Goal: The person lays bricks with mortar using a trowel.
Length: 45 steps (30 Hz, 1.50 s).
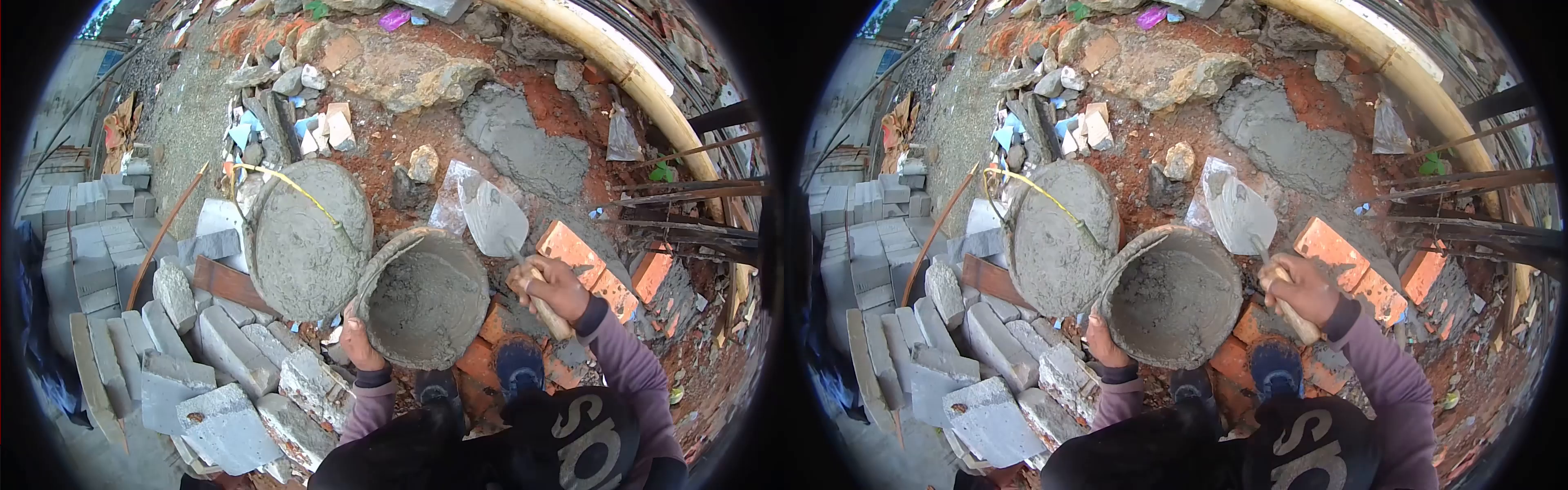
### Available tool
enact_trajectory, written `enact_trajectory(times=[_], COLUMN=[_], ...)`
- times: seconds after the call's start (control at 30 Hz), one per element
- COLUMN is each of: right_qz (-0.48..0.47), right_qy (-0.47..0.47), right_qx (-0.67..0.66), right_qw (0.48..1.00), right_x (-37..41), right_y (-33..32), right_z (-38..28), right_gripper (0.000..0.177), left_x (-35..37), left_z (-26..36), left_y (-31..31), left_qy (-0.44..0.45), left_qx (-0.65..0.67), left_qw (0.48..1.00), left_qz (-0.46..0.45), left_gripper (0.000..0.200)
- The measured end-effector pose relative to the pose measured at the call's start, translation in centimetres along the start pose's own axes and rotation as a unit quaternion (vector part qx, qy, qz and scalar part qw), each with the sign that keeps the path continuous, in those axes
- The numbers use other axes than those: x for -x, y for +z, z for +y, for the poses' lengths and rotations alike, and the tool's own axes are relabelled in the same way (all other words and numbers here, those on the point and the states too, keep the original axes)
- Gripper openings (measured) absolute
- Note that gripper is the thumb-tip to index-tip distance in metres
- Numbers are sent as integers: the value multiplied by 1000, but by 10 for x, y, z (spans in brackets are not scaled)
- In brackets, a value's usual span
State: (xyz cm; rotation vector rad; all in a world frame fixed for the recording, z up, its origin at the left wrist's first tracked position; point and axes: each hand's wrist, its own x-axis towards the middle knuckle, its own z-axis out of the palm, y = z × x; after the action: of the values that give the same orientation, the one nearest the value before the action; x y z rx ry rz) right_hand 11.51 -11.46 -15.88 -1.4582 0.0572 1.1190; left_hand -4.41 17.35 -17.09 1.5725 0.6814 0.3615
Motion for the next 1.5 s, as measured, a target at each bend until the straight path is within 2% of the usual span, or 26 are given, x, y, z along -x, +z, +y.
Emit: enact_trajectory(times=[0.03,0.07,0.1,0.17,0.23,0.27,0.33,0.43,0.53,0.63,0.7,0.77,0.9,1.0,1.1,1.23,1.33,1.37,1.4,1.43,1.5], right_qz=[-55,-80,-95,-57,8,51,8,-105,-330,-376,-327,-307,-339,-344,-364,-285,-169,-148,-64,-12,112], right_qy=[1,-78,-162,-143,-150,-168,-128,-209,-48,-27,-146,57,89,99,85,106,-9,-74,-35,-60,-101], right_qx=[61,224,379,549,674,718,763,697,726,652,532,427,241,147,92,40,19,93,102,182,358], right_qw=[997,968,906,822,723,674,634,678,601,658,768,848,905,922,923,952,985,982,992,981,921], right_x=[20,34,40,27,-4,-22,-39,-68,-80,-85,-87,-57,-44,-29,-17,7,2,-7,-13,-28,-68], right_y=[-5,-3,-2,11,31,44,75,70,64,61,51,73,76,67,50,15,-28,-41,-49,-56,-63], right_z=[2,-9,-18,-14,-1,5,-11,14,-24,23,88,55,73,74,67,22,4,-12,-23,-33,-49], right_gripper=[23,21,19,17,15,14,17,22,30,32,29,27,27,29,30,30,31,34,35,32,31], left_x=[0,1,0,-2,0,1,2,4,16,14,10,9,4,0,1,2,1,0,-2,-3,-7], left_z=[-6,-10,-10,-9,-15,-16,-15,-11,-16,-32,-41,-37,-39,-37,-25,-36,-31,-30,-30,-31,-36], left_y=[-2,-2,0,6,4,4,4,0,-17,-27,-18,-15,-15,-13,-13,-21,-17,-18,-19,-19,-20], left_qy=[-7,-11,-7,5,18,25,35,40,45,67,83,73,67,100,41,47,43,48,51,55,62], left_qx=[20,44,56,86,50,43,41,39,11,-10,-13,0,23,20,81,39,53,48,44,41,35], left_qw=[1000,999,998,996,999,999,998,998,999,998,996,997,997,995,996,998,998,998,998,998,997], left_qz=[8,13,11,-3,-7,-9,-12,-16,3,1,-4,-21,-34,-20,6,5,3,0,4,9,16], left_gripper=[57,56,56,55,58,58,59,61,63,66,67,69,73,72,69,67,69,69,70,70,71])
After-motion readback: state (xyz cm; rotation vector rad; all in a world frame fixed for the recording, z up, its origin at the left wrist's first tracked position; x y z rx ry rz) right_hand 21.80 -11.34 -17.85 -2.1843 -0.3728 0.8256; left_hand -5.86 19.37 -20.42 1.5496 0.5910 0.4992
